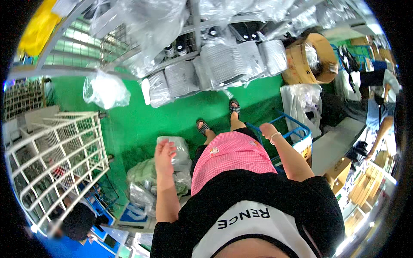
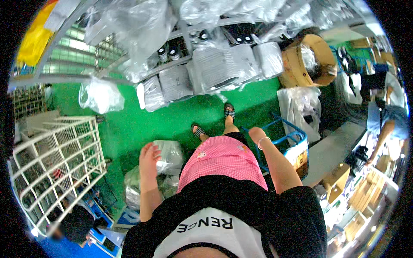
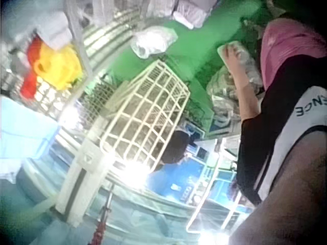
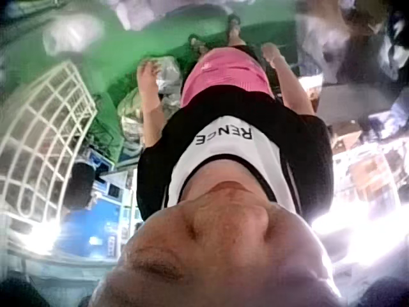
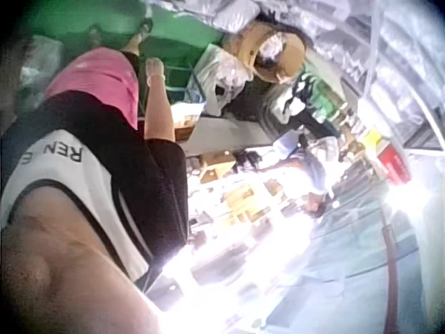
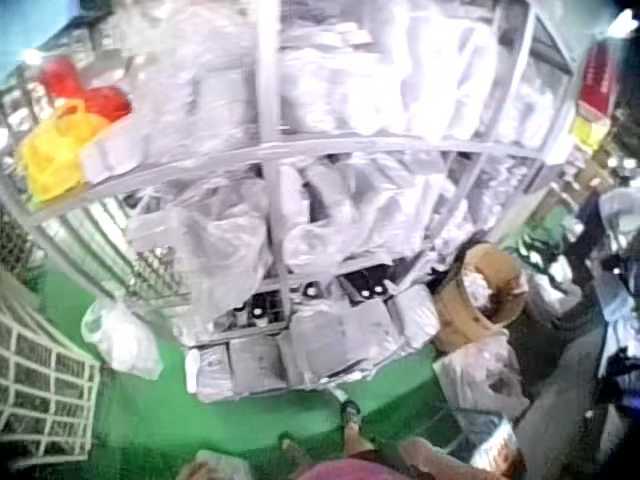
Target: The person picks up and examines shoe soles and matching shoe uppers on a conveyor belt, walks through a factory floor to another station to retrieve more soles from a bag, and then returns to the conveyor belt to match them with the remaining shoe uppers.
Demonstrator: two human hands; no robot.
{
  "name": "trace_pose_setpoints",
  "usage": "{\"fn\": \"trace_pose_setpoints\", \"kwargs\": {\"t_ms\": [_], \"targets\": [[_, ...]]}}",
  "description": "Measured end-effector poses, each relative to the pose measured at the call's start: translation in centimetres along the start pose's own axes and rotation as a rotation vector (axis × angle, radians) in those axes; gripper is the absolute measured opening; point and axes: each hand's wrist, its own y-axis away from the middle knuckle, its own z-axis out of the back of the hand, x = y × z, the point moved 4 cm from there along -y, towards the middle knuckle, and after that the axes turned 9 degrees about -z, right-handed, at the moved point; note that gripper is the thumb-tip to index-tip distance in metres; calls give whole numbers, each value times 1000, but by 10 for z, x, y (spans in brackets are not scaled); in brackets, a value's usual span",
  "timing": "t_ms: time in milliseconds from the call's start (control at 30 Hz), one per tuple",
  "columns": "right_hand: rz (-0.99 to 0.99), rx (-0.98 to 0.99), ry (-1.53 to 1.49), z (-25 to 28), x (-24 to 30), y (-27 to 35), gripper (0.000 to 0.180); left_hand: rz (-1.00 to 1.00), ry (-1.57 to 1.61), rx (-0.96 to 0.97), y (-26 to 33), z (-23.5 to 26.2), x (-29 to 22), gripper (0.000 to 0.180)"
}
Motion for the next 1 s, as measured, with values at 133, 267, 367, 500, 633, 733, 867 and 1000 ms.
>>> {"fn": "trace_pose_setpoints", "kwargs": {"t_ms": [133, 267, 367, 500, 633, 733, 867, 1000], "targets": [[-616, 142, -1717, 84, 20, 7, 17, 134, -152, 177, 3, -48, 27, 33], [-523, 174, -1389, 90, 34, -5, 17, 160, -390, 246, -29, -80, 47, 37], [-179, -89, -639, 8, 52, -39, 22, 208, -440, 103, -72, -52, 92, 35], [-509, 98, -1094, 61, 59, -28, 30, 178, -772, -78, -157, 27, 150, 40], [-548, 126, -1003, 51, 93, -42, 50, 67, -1003, -170, -244, 47, 139, 47], [-561, 41, -957, 7, 143, -46, 56, -9, -1140, -193, -330, 85, 161, 52], [-618, 38, -885, 27, 191, -65, 56, -199, -1297, -224, -460, 134, 202, 65], [-850, 18, -912, 56, 210, -97, 39, -265, -1372, -283, -555, 132, 227, 76]]}}
